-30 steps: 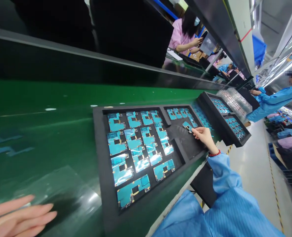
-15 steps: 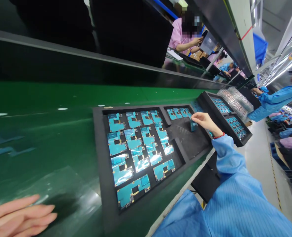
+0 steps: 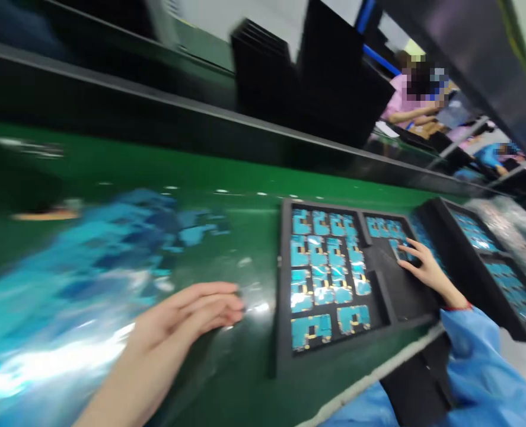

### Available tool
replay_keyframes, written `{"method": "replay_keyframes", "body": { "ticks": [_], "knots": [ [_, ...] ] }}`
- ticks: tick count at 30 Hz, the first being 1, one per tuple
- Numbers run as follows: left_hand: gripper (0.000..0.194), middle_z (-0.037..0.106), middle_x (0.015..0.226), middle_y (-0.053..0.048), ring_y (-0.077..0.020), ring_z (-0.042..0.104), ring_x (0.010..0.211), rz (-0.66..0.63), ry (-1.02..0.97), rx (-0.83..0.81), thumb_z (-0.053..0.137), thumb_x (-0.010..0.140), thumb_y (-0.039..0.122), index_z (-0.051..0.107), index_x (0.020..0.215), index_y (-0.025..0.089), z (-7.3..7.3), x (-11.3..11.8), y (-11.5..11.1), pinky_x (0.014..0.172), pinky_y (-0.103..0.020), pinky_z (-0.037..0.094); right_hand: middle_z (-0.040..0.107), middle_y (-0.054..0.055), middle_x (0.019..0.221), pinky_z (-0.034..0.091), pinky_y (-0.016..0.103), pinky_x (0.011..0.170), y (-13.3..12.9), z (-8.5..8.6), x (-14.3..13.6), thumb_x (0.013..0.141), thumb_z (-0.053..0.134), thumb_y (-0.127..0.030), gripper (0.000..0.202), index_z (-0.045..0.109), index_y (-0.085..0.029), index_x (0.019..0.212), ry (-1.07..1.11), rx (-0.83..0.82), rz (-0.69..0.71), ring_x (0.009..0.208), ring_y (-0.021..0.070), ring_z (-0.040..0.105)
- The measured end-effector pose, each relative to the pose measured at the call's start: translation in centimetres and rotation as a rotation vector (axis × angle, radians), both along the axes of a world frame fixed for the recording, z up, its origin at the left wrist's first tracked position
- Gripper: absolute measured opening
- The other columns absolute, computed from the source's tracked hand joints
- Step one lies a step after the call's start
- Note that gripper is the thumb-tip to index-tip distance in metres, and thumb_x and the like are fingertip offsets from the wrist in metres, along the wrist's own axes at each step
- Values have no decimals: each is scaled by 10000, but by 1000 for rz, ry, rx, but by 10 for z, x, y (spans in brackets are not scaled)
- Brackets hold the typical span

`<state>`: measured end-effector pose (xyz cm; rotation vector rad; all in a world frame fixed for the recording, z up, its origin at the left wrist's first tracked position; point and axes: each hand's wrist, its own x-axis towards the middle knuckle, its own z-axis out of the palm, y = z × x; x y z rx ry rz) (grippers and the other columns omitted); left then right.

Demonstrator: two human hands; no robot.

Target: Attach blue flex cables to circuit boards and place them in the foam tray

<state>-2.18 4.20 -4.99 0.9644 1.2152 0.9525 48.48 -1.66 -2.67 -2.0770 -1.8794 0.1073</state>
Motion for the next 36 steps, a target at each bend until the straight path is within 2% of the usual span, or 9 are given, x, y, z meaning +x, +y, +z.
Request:
{"method": "replay_keyframes", "body": {
  "ticks": [5,9,12,17,20,23,28,32,36],
  "knots": [
    [220,729,651,-80,-203,681,581,-13,-166,18,737,653,372,729,760,180,23,8,0,560,-268,557,625,194,1243,543,502,922,2,-29,33,797,531,-619,530,729,-167,989,-228,27,-57,1126,366,632],
    [199,719,630,-97,-210,664,556,36,-236,42,742,638,331,729,728,153,29,6,-1,544,-288,533,640,221,1207,607,497,738,7,-20,29,756,514,-697,609,718,-156,944,-331,45,-113,891,369,711],
    [175,706,639,-62,-176,633,552,216,-275,73,725,624,300,720,729,160,33,-2,2,533,-262,500,642,224,1212,559,539,906,19,10,-26,793,476,-705,710,638,-128,1173,-328,107,22,1062,394,660],
    [103,517,484,47,-108,459,469,537,-327,145,618,639,236,664,721,193,35,-19,17,466,-218,383,596,118,1340,497,454,1047,60,48,-186,919,521,-467,500,501,-224,1355,-52,-44,535,1235,273,581],
    [125,438,455,65,-107,394,440,607,-343,161,590,630,217,650,735,184,29,-27,26,438,-224,334,460,135,1474,400,476,1136,100,37,-272,928,521,-473,566,443,-201,1418,40,-150,843,1372,270,442],
    [115,490,501,52,-115,451,470,630,-329,161,588,659,203,641,754,166,20,-31,34,475,-232,379,324,215,1537,321,534,1161,148,8,-331,859,590,-559,764,391,-117,1450,26,-185,880,1446,336,296],
    [98,674,882,-35,-195,644,850,592,-262,146,651,838,227,634,888,145,3,-29,41,778,-372,524,409,231,1485,358,563,1106,200,-27,-371,905,606,-375,519,526,-108,1342,-31,-156,747,1407,346,370],
    [204,648,1095,-68,-244,611,1050,531,-192,113,664,864,225,626,1050,151,-9,-25,43,911,-463,502,541,203,1385,395,468,1093,207,-27,-370,895,630,-326,350,661,-114,1172,-33,-107,773,1310,302,507],
    [289,622,1175,-85,-263,597,1090,441,-112,103,665,872,236,601,1144,162,-15,-24,44,940,-499,492,605,152,1329,380,513,1083,200,-22,-367,918,597,-316,261,683,-174,1119,-57,-66,780,1256,286,561]
  ]
}}
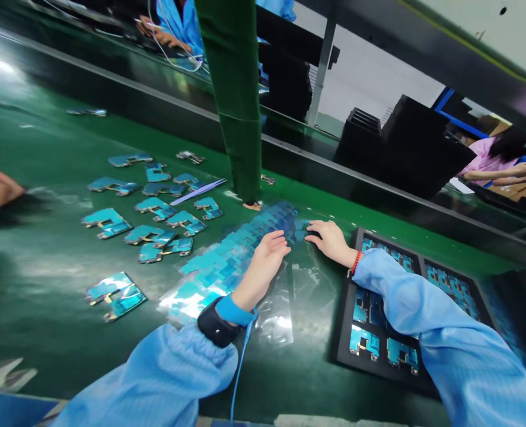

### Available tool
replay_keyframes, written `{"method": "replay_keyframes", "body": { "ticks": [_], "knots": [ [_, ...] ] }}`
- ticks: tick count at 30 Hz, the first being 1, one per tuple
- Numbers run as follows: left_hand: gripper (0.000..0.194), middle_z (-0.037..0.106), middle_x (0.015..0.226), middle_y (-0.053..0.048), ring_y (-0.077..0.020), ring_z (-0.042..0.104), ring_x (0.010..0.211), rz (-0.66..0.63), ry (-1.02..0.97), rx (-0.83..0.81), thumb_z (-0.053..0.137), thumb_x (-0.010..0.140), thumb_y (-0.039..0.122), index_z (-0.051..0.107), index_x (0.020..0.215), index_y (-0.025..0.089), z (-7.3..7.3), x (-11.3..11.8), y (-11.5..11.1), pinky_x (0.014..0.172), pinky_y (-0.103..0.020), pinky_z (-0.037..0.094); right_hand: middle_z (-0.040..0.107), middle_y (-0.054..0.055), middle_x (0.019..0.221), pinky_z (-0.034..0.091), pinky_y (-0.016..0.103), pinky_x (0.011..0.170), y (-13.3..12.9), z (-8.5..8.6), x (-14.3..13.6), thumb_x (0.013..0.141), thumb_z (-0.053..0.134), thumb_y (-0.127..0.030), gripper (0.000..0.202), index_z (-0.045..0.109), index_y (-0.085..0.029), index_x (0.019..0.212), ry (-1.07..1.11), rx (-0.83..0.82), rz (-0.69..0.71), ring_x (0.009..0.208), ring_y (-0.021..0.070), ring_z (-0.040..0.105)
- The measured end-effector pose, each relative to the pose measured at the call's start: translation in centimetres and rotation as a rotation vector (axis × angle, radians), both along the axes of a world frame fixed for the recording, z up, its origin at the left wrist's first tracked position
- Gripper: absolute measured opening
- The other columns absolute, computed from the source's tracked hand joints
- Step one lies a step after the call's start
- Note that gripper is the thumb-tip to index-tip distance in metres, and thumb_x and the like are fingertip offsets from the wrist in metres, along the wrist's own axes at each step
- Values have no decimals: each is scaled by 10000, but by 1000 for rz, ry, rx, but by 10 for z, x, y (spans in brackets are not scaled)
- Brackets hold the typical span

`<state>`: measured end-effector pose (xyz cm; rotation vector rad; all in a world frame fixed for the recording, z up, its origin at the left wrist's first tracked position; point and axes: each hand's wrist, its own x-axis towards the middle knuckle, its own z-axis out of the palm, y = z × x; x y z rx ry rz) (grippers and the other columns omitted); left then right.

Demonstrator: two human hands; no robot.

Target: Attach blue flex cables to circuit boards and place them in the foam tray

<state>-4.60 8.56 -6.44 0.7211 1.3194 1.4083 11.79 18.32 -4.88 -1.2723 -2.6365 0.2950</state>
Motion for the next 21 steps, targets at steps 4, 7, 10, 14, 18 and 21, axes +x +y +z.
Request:
{"method": "replay_keyframes", "body": {
  "ticks": [4,7,10,14,18,21],
  "knots": [
    [301,621,1182,-90,-263,605,1079,-54,65,15,656,883,265,595,1159,162,-2,-1,2,924,-496,506,575,153,1365,329,596,1092,-23,2,7,878,649,-389,421,603,-186,1245,-28,17,69,1260,298,557],
    [318,614,1196,-93,-261,609,1070,-67,102,28,650,888,279,586,1177,164,-5,-3,6,909,-489,517,571,157,1369,334,595,1084,-40,2,12,875,652,-397,435,595,-189,1252,-50,31,102,1251,299,565],
    [312,616,1181,-91,-250,620,1033,-83,149,25,645,892,288,585,1172,163,-7,-4,8,875,-468,535,681,136,1220,331,556,1088,-46,3,13,924,595,-279,246,656,-188,1143,-61,65,85,1117,268,654],
    [263,649,1066,-72,-212,651,902,-156,189,49,636,901,314,607,1104,149,0,-6,6,795,-418,562,763,89,980,351,490,1083,-47,6,9,933,575,-220,178,694,-194,1062,-23,133,61,900,212,716],
    [251,670,969,-51,-193,665,834,-166,213,146,616,915,334,612,1079,145,11,-8,3,767,-397,567,749,88,1054,407,440,1051,-55,12,9,951,547,-245,218,683,-201,1115,74,188,95,931,207,707],
    [254,675,890,-31,-181,665,767,-130,278,199,616,914,345,614,1071,144,16,-10,2,759,-393,562,710,93,1167,466,362,1003,-60,20,11,925,592,-326,261,676,-197,1136,147,174,174,1034,207,677]
  ]
}}
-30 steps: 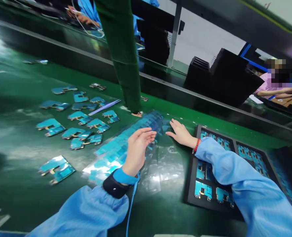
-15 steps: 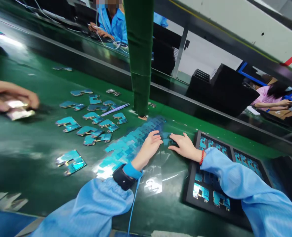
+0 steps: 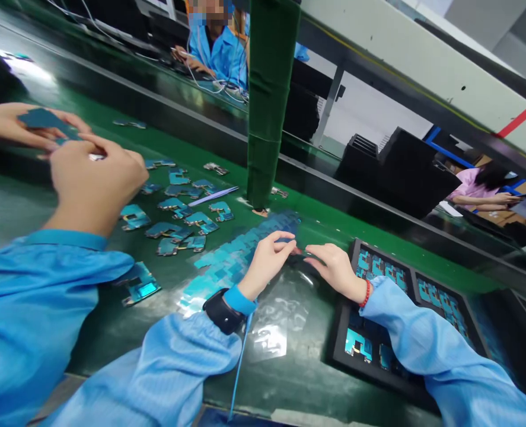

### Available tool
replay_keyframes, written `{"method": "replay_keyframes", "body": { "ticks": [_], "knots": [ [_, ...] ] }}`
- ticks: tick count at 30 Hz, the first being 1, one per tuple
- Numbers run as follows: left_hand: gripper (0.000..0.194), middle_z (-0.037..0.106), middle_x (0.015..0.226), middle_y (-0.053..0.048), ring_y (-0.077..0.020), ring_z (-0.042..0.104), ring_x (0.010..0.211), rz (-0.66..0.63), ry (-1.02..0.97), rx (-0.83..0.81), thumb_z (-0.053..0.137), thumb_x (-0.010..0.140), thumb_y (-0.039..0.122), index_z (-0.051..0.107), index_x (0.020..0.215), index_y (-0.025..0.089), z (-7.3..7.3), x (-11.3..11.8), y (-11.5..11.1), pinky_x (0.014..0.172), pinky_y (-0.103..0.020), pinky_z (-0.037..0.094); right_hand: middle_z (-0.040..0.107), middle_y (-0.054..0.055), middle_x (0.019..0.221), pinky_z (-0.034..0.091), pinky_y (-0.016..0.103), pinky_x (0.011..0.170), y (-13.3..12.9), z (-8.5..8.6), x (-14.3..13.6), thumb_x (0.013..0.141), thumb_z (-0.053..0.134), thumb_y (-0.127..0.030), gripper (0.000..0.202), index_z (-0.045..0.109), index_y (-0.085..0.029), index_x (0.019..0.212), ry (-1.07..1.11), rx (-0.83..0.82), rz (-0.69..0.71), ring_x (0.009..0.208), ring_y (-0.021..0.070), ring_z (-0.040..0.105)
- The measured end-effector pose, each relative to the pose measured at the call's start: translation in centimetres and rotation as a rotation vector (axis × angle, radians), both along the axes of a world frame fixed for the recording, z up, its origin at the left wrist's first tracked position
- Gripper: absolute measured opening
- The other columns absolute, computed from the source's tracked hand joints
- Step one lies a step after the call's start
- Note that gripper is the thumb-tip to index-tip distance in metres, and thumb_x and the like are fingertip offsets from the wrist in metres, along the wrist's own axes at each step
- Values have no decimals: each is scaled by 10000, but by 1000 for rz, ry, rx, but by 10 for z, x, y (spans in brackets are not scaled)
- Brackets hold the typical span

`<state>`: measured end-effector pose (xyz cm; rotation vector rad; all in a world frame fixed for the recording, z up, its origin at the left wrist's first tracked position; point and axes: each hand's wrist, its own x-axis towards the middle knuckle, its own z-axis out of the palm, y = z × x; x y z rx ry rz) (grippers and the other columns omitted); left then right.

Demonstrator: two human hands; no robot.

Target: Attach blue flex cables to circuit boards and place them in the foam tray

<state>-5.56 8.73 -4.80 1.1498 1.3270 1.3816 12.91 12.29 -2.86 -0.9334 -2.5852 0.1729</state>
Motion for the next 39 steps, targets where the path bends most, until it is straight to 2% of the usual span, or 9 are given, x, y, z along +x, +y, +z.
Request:
{"method": "replay_keyframes", "body": {
  "ticks": [6,14,20,26,28,31,34,37,39],
  "knots": [
    [289,685,703,5,-185,655,669,38,179,109,617,887,384,636,1059,152,8,2,-8,743,-378,522,740,86,1062,525,325,899,-4,16,-5,919,576,-406,285,722,-186,1026,272,-184,65,983,219,693],
    [225,691,743,4,-169,623,611,52,327,67,601,899,344,638,1028,164,-2,4,-6,716,-369,509,732,94,766,538,264,683,23,22,-2,1015,255,-459,609,694,-111,776,478,-183,-192,760,187,711],
    [218,623,1182,-92,-260,575,1112,179,331,117,616,901,360,647,977,158,-9,0,-4,969,-500,451,747,92,888,510,324,802,30,23,1,965,475,-423,361,703,-164,860,501,-11,-115,855,199,686],
    [239,675,1041,-73,-204,657,906,47,169,109,571,936,366,651,956,142,-5,4,-9,780,-396,559,747,80,997,493,362,868,23,18,-8,934,571,-184,113,682,-168,945,48,672,357,841,162,658],
    [212,669,1050,-72,-203,653,906,58,143,96,608,915,348,650,931,141,-6,5,-8,765,-385,561,741,88,1015,501,375,886,26,16,-7,932,578,-192,119,674,-159,995,-3,712,410,865,169,658],
    [184,656,1062,-71,-212,634,955,132,123,107,638,894,325,647,872,142,-6,5,-8,797,-396,551,674,136,1204,496,439,964,34,18,2,874,661,-376,355,638,-167,1160,-17,440,387,1063,231,632],
    [194,642,1079,-74,-212,621,965,216,109,118,639,890,322,642,827,139,-2,4,-10,781,-384,545,589,167,1334,482,482,1010,46,26,12,757,737,-526,667,563,-183,1302,195,-156,106,1184,278,590],
    [206,640,1071,-73,-205,616,949,245,94,121,640,885,324,643,793,140,4,4,-13,748,-360,540,701,170,1129,550,419,897,53,35,16,813,643,-565,568,641,-138,1187,392,-696,-121,973,233,698],
    [212,640,1064,-73,-203,615,944,240,84,118,645,876,328,645,772,143,7,5,-14,737,-350,537,743,145,940,567,354,807,53,38,14,810,636,-559,492,706,-113,1006,419,-844,-116,829,197,715]
  ]
}}
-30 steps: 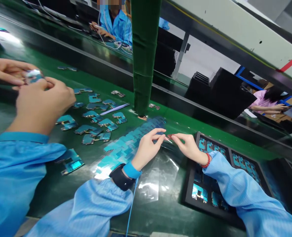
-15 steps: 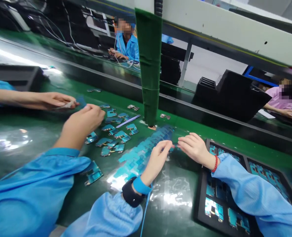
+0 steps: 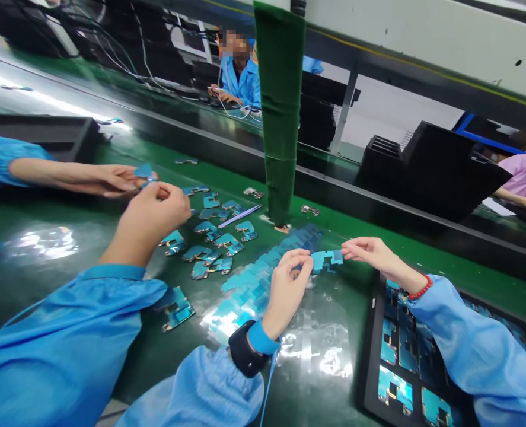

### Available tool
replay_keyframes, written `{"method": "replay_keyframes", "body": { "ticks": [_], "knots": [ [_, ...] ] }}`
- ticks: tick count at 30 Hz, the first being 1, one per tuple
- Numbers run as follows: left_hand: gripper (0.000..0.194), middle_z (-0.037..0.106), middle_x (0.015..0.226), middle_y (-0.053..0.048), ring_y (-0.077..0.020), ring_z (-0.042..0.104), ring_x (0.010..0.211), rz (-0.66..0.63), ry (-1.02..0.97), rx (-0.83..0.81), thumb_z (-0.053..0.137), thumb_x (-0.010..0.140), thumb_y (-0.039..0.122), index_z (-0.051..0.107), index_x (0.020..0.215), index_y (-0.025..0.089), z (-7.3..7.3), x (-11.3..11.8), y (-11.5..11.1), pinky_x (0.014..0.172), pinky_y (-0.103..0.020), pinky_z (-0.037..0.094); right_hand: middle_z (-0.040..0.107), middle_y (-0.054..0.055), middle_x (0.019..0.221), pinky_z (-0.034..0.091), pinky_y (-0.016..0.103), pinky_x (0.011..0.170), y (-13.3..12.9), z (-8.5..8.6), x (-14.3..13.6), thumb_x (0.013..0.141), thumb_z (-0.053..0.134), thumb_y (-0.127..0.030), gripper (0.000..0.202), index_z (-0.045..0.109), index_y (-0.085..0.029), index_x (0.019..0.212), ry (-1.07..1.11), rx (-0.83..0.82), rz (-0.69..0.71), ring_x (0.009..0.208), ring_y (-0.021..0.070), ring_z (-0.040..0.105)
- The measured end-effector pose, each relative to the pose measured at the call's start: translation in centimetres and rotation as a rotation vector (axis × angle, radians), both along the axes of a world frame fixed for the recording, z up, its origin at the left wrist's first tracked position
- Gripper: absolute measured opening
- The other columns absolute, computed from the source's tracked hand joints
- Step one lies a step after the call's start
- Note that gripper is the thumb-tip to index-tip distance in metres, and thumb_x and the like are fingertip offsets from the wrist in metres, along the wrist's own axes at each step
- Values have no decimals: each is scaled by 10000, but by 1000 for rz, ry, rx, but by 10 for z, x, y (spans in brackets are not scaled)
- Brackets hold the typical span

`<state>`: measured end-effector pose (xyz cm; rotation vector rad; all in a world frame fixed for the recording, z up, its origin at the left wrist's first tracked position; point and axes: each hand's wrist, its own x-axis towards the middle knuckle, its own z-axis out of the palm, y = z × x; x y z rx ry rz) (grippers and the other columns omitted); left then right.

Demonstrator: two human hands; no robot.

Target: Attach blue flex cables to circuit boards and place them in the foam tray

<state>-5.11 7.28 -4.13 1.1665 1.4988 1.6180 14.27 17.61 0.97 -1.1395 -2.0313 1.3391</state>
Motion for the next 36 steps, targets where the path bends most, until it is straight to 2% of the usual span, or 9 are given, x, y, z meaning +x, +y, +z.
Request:
{"method": "replay_keyframes", "body": {
  "ticks": [6,11,15,17,19,25,30,34,36],
  "knots": [
    [236,640,1081,-88,-220,611,973,-5,-35,-37,630,861,375,656,800,149,-3,0,0,736,-356,537,676,34,618,506,237,575,-9,0,-17,691,743,-508,391,674,-124,707,55,-22,6,547,110,614],
    [418,627,1160,-133,-221,627,937,19,-118,-112,526,865,369,557,1224,157,-10,2,3,696,-349,545,575,-19,450,368,195,401,24,4,-38,797,651,-406,276,615,-143,723,26,120,-164,345,76,455],
    [431,633,1159,-124,-215,629,921,8,-140,-112,526,814,367,557,1203,186,-12,4,5,671,-316,541,736,99,827,517,239,666,80,-5,-73,923,473,-304,207,596,-140,891,15,326,-366,686,145,694],
    [384,633,1173,-116,-217,621,937,11,-128,-101,540,798,373,585,1134,194,-12,2,4,704,-322,536,736,123,958,509,283,835,104,-17,-92,922,483,-259,162,595,-143,926,-21,398,-396,901,184,709],
    [348,628,1179,-117,-223,610,951,28,-112,-93,532,799,374,597,1090,192,-11,1,4,745,-344,532,732,131,1001,473,324,935,122,-33,-106,874,579,-230,113,601,-142,942,-70,428,-369,1015,219,686],
    [360,629,1125,-95,-216,608,949,47,-95,-93,512,778,359,615,1086,204,-9,3,4,766,-342,540,724,141,1007,463,350,959,142,-66,-114,675,810,-185,411,595,-103,1016,-163,405,-208,1017,248,672],
    [406,667,1072,-88,-283,626,978,5,-134,-143,608,695,450,647,1025,216,-5,-1,0,842,-432,546,732,66,953,516,264,857,120,-46,-104,760,734,-168,252,623,-122,981,-190,417,-192,930,172,694],
    [341,685,1128,-60,-414,603,1097,-44,-216,-241,684,628,473,649,894,264,-10,-8,12,1031,-672,406,734,25,967,537,201,811,112,-27,-97,694,807,-187,364,625,-133,1005,-216,448,-226,926,145,710],
    [282,673,1214,18,-423,555,1199,-77,-277,-258,701,640,503,638,832,306,-14,-7,18,1072,-667,392,735,29,969,542,189,838,107,-18,-85,671,828,-213,419,614,-119,1020,-216,456,-239,949,145,711]
  ]
}}
